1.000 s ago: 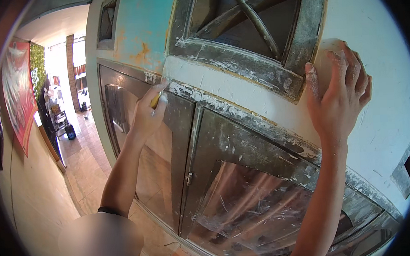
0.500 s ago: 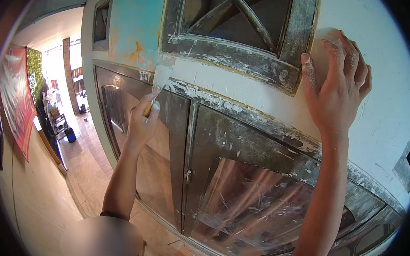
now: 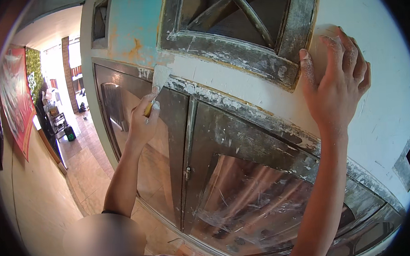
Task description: The person applies wall filler to the area above a wooden frame using a scraper.
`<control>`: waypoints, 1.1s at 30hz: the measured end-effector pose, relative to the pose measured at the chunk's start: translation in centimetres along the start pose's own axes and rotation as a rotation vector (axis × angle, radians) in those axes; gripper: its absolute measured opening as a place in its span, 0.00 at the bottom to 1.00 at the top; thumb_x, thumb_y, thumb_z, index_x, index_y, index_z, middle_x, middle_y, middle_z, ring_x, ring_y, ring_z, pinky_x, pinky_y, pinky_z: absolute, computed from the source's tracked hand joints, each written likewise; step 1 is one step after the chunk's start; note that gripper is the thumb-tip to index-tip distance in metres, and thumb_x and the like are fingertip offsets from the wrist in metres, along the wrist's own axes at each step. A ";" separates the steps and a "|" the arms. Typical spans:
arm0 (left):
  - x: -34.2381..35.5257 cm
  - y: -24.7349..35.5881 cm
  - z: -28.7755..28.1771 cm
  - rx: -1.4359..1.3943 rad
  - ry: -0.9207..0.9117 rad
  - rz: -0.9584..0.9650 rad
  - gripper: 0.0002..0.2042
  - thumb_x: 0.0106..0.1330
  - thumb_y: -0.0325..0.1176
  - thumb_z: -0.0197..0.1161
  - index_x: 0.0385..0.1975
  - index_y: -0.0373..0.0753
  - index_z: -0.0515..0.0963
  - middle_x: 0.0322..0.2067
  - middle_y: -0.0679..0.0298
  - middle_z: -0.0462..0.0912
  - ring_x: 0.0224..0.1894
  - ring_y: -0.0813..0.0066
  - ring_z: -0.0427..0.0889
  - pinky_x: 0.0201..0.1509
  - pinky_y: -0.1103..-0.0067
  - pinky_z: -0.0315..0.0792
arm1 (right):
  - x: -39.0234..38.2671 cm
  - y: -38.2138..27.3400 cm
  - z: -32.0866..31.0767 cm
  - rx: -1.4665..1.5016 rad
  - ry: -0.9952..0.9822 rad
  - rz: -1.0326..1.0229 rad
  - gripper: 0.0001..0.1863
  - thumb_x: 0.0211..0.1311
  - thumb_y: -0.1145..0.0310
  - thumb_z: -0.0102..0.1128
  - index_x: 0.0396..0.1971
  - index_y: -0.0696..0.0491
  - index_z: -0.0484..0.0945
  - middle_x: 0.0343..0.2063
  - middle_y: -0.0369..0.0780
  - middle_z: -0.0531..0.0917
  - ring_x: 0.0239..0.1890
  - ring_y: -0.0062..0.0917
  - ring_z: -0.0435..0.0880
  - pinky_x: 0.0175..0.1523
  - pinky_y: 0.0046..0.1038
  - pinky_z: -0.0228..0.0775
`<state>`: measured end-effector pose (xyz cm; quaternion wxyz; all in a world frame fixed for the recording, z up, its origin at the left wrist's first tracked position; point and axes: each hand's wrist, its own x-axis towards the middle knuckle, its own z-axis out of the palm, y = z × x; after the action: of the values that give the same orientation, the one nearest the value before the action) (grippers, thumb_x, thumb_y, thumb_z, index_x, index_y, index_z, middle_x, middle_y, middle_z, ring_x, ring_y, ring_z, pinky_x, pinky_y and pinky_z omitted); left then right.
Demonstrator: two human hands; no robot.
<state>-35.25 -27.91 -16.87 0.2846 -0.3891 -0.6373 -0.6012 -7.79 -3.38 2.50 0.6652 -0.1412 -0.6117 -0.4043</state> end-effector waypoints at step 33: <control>-1.9 -0.9 -0.1 -0.045 -0.025 -0.053 0.20 0.67 0.18 0.57 0.60 0.36 0.76 0.33 0.59 0.82 0.30 0.81 0.74 0.37 0.83 0.70 | -0.3 0.4 0.4 0.013 -0.003 0.003 0.23 0.66 0.48 0.64 0.56 0.42 0.76 0.65 0.34 0.73 0.69 0.35 0.67 0.72 0.44 0.48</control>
<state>-35.00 -28.25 -18.98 0.2520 -0.3859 -0.6372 -0.6177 -7.74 -2.76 2.41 0.6657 -0.1386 -0.6151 -0.3992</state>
